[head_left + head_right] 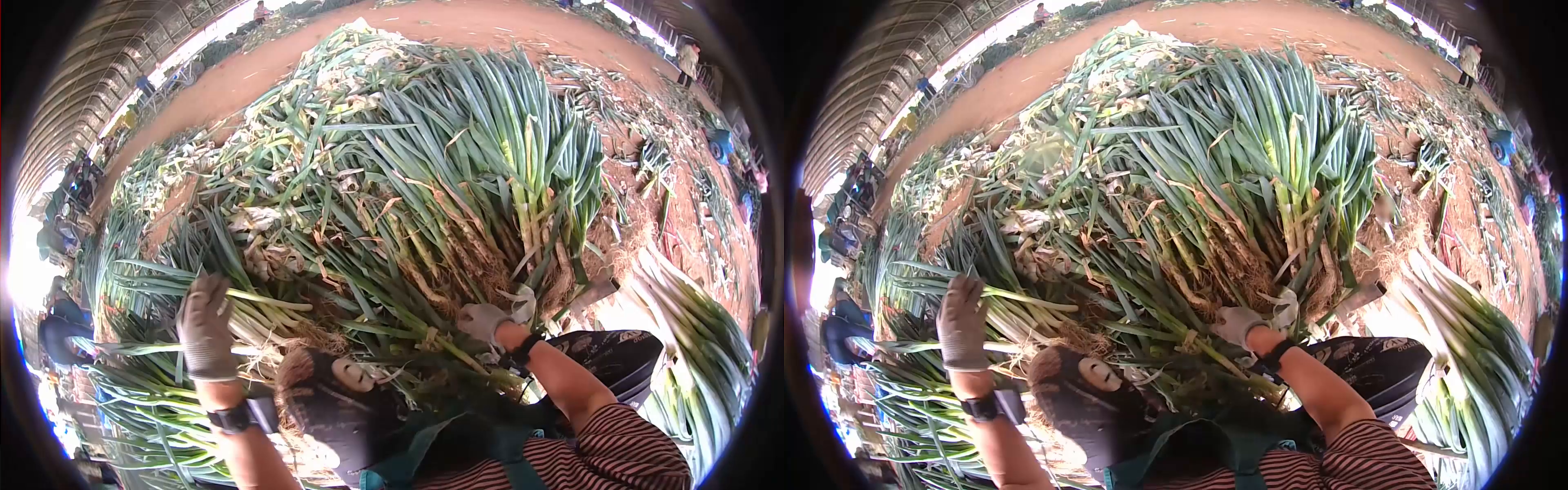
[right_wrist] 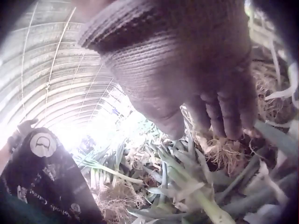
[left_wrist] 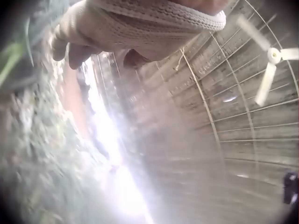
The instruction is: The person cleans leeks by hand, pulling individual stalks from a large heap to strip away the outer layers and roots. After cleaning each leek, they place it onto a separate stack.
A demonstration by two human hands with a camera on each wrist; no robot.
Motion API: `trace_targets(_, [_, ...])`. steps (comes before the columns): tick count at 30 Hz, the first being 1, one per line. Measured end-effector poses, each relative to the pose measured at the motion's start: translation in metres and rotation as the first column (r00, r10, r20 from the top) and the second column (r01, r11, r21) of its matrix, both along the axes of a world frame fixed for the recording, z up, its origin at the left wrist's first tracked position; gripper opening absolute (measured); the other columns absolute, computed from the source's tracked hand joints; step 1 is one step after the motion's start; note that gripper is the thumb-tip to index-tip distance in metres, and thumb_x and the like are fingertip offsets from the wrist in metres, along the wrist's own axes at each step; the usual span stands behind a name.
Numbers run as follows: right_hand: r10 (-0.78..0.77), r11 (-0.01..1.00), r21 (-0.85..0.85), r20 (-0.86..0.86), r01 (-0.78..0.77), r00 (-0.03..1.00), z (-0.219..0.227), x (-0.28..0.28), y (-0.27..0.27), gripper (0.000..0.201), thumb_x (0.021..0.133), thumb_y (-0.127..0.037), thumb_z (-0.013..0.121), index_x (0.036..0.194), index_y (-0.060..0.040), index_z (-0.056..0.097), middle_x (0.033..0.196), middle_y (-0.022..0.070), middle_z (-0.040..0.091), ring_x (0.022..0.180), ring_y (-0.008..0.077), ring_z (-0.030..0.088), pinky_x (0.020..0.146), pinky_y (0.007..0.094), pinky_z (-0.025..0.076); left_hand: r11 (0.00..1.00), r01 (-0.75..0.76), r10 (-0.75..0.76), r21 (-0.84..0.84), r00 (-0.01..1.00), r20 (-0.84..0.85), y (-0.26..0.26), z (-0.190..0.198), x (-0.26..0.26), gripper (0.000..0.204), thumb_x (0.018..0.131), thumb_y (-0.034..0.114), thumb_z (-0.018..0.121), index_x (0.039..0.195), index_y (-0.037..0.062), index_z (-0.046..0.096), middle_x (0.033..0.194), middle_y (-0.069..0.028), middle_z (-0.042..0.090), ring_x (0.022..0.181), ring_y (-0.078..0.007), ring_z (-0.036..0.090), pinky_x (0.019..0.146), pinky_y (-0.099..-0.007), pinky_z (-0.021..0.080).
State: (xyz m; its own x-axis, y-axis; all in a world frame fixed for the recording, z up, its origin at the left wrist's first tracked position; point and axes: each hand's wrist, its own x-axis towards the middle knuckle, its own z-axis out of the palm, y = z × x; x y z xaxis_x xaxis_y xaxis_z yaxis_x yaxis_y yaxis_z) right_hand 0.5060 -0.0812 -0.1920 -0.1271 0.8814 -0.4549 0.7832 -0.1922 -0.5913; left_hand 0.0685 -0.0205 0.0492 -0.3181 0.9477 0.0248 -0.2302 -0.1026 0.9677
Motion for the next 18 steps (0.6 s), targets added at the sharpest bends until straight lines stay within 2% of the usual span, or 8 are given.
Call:
trace_targets(3, [-0.001,0.999,-0.032,-0.052,0.0,0.999,0.004,-0.022,0.02,0.041,0.086,-0.036,0.063,0.112,-0.0036,0.063,0.102,0.0203,0.067,0.097,0.0385,0.062,0.082,0.0452,0.048,0.963,0.257,-0.256,0.074,0.966,-0.02,-0.001,0.013,0.098,0.049,0.093,0.033,0.058,0.128,0.0005,0.052,0.121,-0.0143,0.059,0.111,-0.0243,0.058,0.092,-0.0405,0.046])
trace_targets(5, [-0.002,1.0,-0.015,-0.08,0.001,0.997,-0.018,-0.032,0.036,0.04,0.087,-0.034,0.063,0.11,-0.0018,0.064,0.105,0.0207,0.066,0.098,0.0387,0.062,0.083,0.0449,0.049,0.966,0.259,-0.258,0.007,0.96,0.112,0.003,0.004,0.135,0.039,0.094,0.028,0.059,0.12,-0.0019,0.056,0.112,-0.0133,0.062,0.103,-0.0253,0.062,0.094,-0.0401,0.047])
trace_targets(9, [-0.052,0.999,0.003,0.008,0.052,0.999,-0.053,-0.055,0.079,0.047,0.091,-0.032,0.059,0.125,0.0006,0.054,0.112,0.0232,0.064,0.1,0.0393,0.061,0.086,0.0454,0.051,0.891,0.382,-0.357,-0.246,0.923,0.141,0.02,-0.06,0.117,0.033,0.095,0.023,0.057,0.116,-0.0022,0.056,0.105,-0.011,0.064,0.097,-0.022,0.063,0.09,-0.035,0.049])
trace_targets(10, [-0.018,0.999,0.039,0.133,0.013,0.991,-0.065,-0.062,0.093,0.05,0.092,-0.03,0.057,0.131,-0.0001,0.048,0.11,0.024,0.064,0.101,0.0356,0.062,0.083,0.0447,0.053,0.881,0.375,-0.332,-0.288,0.925,0.187,0.021,-0.065,0.111,0.031,0.095,0.022,0.057,0.115,-0.0021,0.057,0.104,-0.0103,0.065,0.096,-0.0212,0.064,0.089,-0.0341,0.049])
trace_targets(13, [-0.11,0.99,-0.039,0.361,0.132,0.926,-0.081,-0.091,0.126,0.043,0.09,-0.026,0.056,0.126,-0.0031,0.056,0.116,0.0226,0.062,0.105,0.037,0.062,0.085,0.0457,0.052,0.894,0.347,-0.29,-0.285,0.931,0.222,0.035,-0.058,0.11,0.029,0.094,0.018,0.058,0.113,-0.0028,0.058,0.1,-0.0096,0.066,0.092,-0.0197,0.064,0.087,-0.0336,0.05])
trace_targets(14, [-0.039,0.999,0.004,0.495,0.043,0.868,-0.117,-0.096,0.13,0.042,0.091,-0.025,0.056,0.124,-0.001,0.055,0.111,0.0236,0.064,0.102,0.0363,0.064,0.08,0.0459,0.054,0.901,0.34,-0.297,-0.27,0.936,0.187,0.039,-0.056,0.112,0.028,0.094,0.018,0.058,0.113,-0.0029,0.058,0.1,-0.0095,0.066,0.091,-0.0193,0.064,0.086,-0.0334,0.05])
trace_targets(17, [0.027,0.947,-0.31,0.341,0.085,0.94,-0.105,-0.102,0.158,0.043,0.089,-0.03,0.059,0.118,0.002,0.059,0.102,0.0213,0.067,0.09,0.0354,0.066,0.074,0.0433,0.054,0.886,0.351,-0.318,-0.301,0.935,0.154,0.046,-0.056,0.112,0.028,0.094,0.018,0.058,0.113,-0.003,0.059,0.1,-0.0096,0.066,0.09,-0.0189,0.064,0.086,-0.033,0.05])
trace_targets(18, [0.168,0.881,-0.471,0.208,-0.052,0.964,-0.066,-0.103,0.173,0.045,0.085,-0.034,0.064,0.109,0.0042,0.063,0.087,0.0153,0.069,0.075,0.0302,0.065,0.069,0.0404,0.052,0.877,0.357,-0.322,-0.322,0.933,0.159,0.046,-0.056,0.11,0.028,0.094,0.018,0.058,0.113,-0.003,0.059,0.1,-0.0097,0.066,0.089,-0.0189,0.064,0.086,-0.0328,0.05])
